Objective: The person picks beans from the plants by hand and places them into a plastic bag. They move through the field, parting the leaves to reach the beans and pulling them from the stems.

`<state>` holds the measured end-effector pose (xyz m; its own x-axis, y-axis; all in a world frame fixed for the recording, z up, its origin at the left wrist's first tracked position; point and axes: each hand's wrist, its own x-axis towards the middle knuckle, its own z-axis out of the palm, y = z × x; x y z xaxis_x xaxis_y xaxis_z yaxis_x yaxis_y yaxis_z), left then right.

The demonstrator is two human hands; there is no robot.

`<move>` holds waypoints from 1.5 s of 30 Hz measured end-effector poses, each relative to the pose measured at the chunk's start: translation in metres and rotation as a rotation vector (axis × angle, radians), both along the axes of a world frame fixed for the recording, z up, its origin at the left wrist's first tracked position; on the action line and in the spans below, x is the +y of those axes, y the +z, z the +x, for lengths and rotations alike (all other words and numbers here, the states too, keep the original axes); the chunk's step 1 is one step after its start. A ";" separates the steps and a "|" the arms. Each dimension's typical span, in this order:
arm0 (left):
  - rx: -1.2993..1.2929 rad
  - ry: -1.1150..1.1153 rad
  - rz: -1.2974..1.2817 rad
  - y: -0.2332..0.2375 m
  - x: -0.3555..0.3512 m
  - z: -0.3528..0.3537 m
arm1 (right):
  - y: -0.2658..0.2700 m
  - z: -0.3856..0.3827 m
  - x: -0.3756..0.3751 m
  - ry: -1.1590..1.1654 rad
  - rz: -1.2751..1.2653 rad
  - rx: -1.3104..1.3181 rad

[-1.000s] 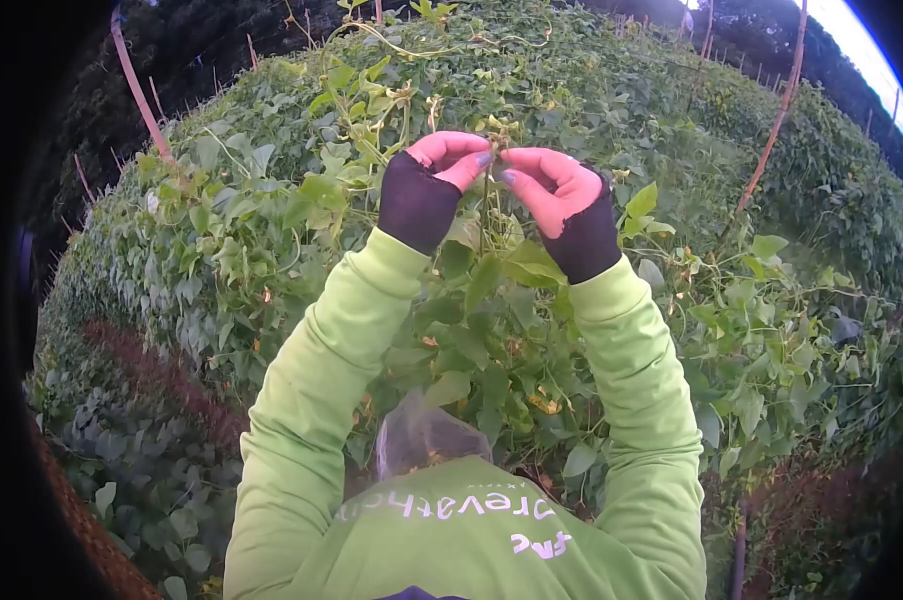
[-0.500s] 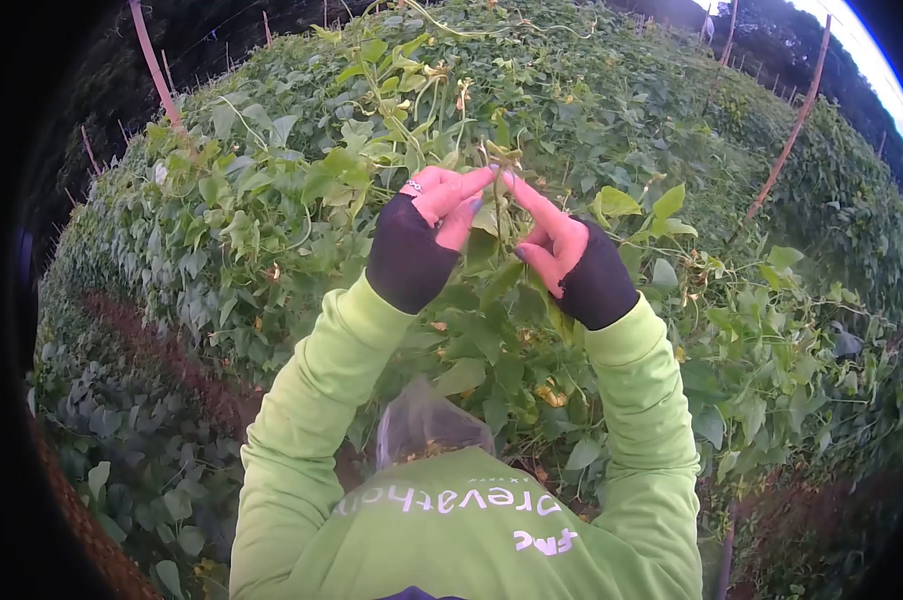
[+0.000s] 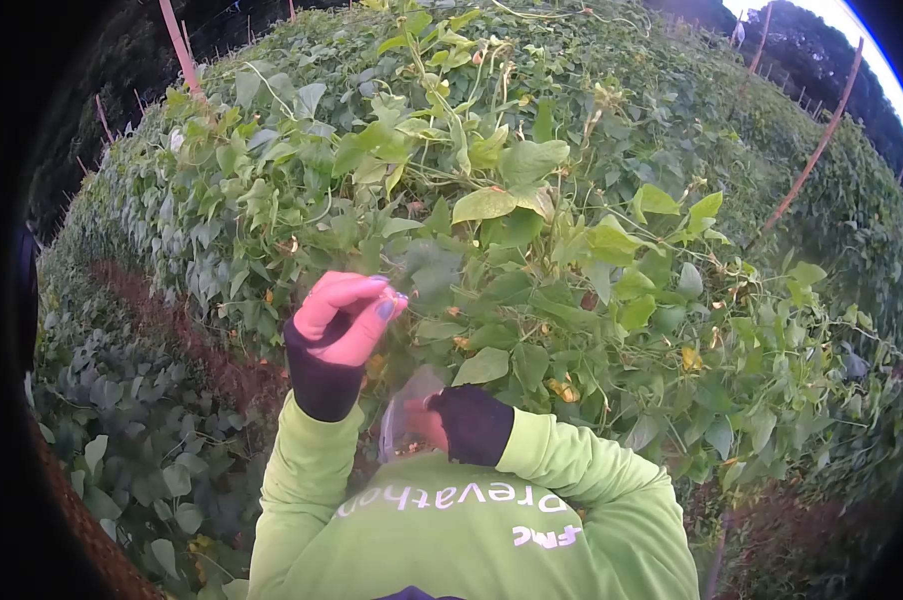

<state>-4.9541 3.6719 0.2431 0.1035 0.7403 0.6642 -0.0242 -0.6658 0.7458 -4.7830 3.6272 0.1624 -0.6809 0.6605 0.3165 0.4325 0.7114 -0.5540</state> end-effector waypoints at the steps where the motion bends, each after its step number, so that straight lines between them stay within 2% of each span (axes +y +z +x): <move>1: -0.005 0.003 0.003 -0.007 -0.002 -0.006 | 0.003 0.002 0.000 0.092 -0.015 -0.036; 2: 0.074 0.017 0.024 -0.014 -0.005 -0.012 | 0.012 0.005 0.001 0.184 -0.028 -0.072; 3: 0.153 0.032 0.045 -0.024 -0.008 -0.018 | 0.030 0.016 0.000 0.169 -0.154 -0.047; 4: 0.215 0.018 0.053 -0.036 -0.009 -0.023 | 0.059 0.029 -0.002 0.155 -0.034 0.168; 5: 0.261 -0.028 -0.002 -0.056 -0.010 -0.028 | 0.093 0.048 -0.005 0.135 -0.049 0.261; 6: 0.313 -0.075 -0.060 -0.076 -0.011 -0.031 | 0.132 0.069 -0.012 0.044 -0.043 0.342; 7: 0.437 -0.119 -0.118 -0.094 -0.013 -0.035 | 0.156 0.097 -0.012 -0.120 0.114 0.370; 8: 0.562 -0.163 -0.176 -0.111 -0.016 -0.038 | 0.173 0.116 -0.009 -0.313 0.122 0.603; 9: 0.562 -0.163 -0.174 -0.129 -0.018 -0.041 | 0.196 0.133 0.005 -0.592 0.189 0.665; 10: 0.727 -0.229 -0.274 -0.148 -0.021 -0.044 | 0.213 0.161 0.032 -0.684 0.300 0.608; 11: 0.891 -0.294 -0.377 -0.165 -0.024 -0.047 | 0.224 0.188 0.065 -0.703 0.267 0.623; 12: 0.890 -0.294 -0.377 -0.179 -0.027 -0.050 | 0.231 0.210 0.097 -0.694 0.187 0.576; 14: 0.951 -0.227 -0.388 -0.196 -0.027 -0.053 | 0.231 0.243 0.166 -0.614 -0.161 0.543; 15: 0.947 -0.222 -0.386 -0.193 -0.025 -0.052 | 0.225 0.245 0.192 -0.570 -0.234 0.573; 17: 0.852 -0.120 -0.576 -0.174 -0.026 -0.049 | 0.217 0.237 0.238 -0.494 -0.402 0.586; 18: 0.901 -0.031 -0.437 -0.160 -0.028 -0.047 | 0.217 0.231 0.255 -0.482 -0.446 0.572; 19: 0.894 -0.017 -0.442 -0.160 -0.027 -0.047 | 0.220 0.218 0.266 -0.468 -0.492 0.557; 21: 0.692 0.066 -0.395 -0.163 -0.030 -0.051 | 0.222 0.197 0.283 -0.370 -0.593 0.596; 23: 0.671 0.090 -0.373 -0.161 -0.033 -0.054 | 0.214 0.194 0.310 -0.323 -0.658 0.556; 25: 0.631 0.090 -0.374 -0.164 -0.038 -0.056 | 0.200 0.192 0.333 -0.170 -0.748 0.566; 27: 0.610 0.099 -0.375 -0.173 -0.042 -0.059 | 0.186 0.195 0.359 -0.092 -0.766 0.519; 30: 0.605 0.111 -0.419 -0.172 -0.046 -0.059 | 0.177 0.182 0.361 0.146 -0.778 0.609; 33: 0.624 0.132 -0.476 -0.169 -0.049 -0.059 | 0.167 0.185 0.371 0.272 -0.773 0.676; 35: 0.631 0.145 -0.486 -0.169 -0.049 -0.058 | 0.162 0.190 0.376 0.017 -0.766 0.714; 38: 0.625 0.122 -0.498 -0.173 -0.047 -0.057 | 0.159 0.205 0.385 0.101 -0.771 0.685; 43: 0.635 0.093 -0.432 -0.179 -0.044 -0.058 | 0.173 0.206 0.358 -0.043 -0.635 0.622; 44: 0.638 0.086 -0.429 -0.178 -0.044 -0.058 | 0.180 0.211 0.355 0.100 -0.673 0.587; 45: 0.639 0.077 -0.422 -0.177 -0.044 -0.058 | 0.185 0.212 0.349 0.093 -0.669 0.589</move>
<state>-5.0119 3.6283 0.0665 0.3103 0.9384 0.1519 0.5319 -0.3038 0.7905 -4.5709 3.9761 0.3470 -0.5894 0.7827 0.2000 -0.0965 0.1776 -0.9794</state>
